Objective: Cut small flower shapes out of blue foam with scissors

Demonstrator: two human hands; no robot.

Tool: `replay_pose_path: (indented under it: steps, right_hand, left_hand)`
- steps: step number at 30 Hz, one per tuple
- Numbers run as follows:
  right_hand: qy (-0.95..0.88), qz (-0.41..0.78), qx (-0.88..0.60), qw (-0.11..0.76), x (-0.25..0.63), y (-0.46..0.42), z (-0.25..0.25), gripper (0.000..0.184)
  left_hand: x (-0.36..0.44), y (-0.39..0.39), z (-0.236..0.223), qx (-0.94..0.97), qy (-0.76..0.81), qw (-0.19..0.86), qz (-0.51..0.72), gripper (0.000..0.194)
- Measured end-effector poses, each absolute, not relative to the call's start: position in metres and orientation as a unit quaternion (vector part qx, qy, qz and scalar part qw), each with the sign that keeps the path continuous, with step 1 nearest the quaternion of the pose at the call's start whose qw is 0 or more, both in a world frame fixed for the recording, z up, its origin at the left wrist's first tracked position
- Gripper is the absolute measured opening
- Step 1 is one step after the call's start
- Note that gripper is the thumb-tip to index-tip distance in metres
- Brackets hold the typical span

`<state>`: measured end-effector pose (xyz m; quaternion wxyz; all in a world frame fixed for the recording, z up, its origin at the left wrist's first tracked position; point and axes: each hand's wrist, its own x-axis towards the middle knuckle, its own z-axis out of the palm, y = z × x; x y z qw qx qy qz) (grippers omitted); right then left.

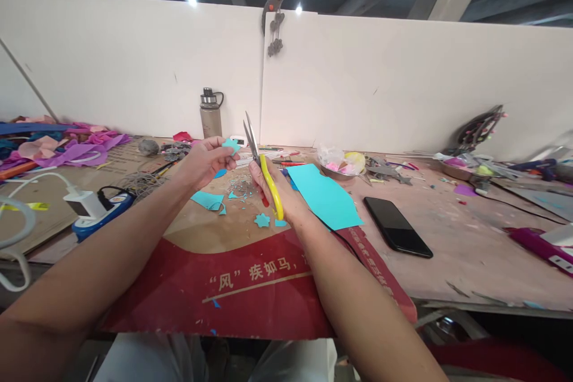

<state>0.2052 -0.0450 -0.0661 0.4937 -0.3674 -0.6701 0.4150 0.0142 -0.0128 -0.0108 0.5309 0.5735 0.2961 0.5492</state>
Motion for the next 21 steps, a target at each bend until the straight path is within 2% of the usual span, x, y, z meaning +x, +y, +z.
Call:
replay_pose_path:
  steps: [9, 21]
  right_hand:
    - [-0.712, 0.416, -0.356, 0.439, 0.203, -0.062, -0.054, 0.067]
    - [-0.717, 0.431, -0.355, 0.418, 0.200, -0.073, -0.044, 0.071]
  left_hand:
    - [0.009, -0.006, -0.012, 0.555, 0.286, 0.566, 0.539, 0.019]
    - [0.008, -0.006, -0.012, 0.564, 0.284, 0.560, 0.536, 0.022]
